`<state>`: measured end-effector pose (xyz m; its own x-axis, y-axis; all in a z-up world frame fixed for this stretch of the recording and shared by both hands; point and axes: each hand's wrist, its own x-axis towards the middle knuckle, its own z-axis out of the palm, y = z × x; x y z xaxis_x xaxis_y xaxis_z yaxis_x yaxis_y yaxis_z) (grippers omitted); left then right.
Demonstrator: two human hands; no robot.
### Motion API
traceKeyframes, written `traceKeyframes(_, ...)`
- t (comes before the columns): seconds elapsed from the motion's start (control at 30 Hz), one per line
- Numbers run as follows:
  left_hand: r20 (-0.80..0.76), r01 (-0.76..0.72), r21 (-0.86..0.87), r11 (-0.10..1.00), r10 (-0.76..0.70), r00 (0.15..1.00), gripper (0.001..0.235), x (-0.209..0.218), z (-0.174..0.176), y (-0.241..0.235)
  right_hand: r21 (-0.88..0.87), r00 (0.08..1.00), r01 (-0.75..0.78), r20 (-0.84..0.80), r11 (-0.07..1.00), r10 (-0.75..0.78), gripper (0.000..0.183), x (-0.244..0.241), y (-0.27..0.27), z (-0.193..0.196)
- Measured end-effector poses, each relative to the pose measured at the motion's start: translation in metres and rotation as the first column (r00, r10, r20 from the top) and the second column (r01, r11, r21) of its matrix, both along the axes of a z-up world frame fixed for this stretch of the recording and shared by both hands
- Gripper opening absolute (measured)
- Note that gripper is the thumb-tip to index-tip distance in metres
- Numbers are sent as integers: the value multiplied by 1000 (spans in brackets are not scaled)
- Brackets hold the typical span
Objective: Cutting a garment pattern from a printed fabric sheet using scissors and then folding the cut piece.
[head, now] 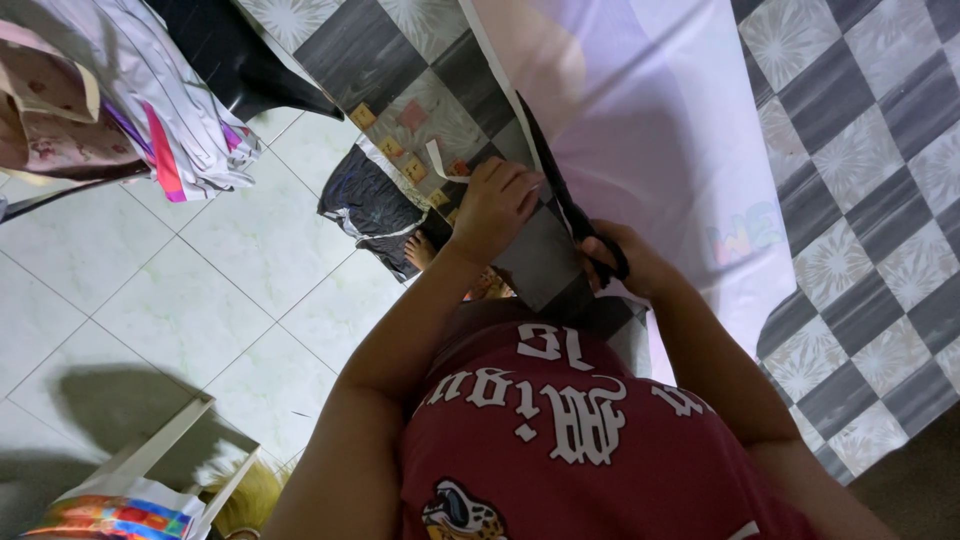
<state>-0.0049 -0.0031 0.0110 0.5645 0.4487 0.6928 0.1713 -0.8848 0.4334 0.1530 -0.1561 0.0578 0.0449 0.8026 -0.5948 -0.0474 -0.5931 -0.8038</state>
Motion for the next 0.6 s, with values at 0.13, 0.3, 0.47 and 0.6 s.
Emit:
traceKeyframes(0.13,19,7,-36,999,-7,1000,10,-1,-1,-2,-19,1000,4,1,1000,-4,49,4,12,-3)
traceKeyframes(0.3,52,2,-88,996,3,999,9,-1,5,-6,-30,999,-30,31,999,31,58,7,30,-6)
traceKeyframes(0.47,39,24,-81,996,-21,999,9,-4,6,-4,-52,999,33,17,998,-32,48,-3,45,17)
traceKeyframes(0.6,51,22,-91,996,-18,999,4,-4,4,-5,-49,999,40,26,998,-38,48,-1,42,8)
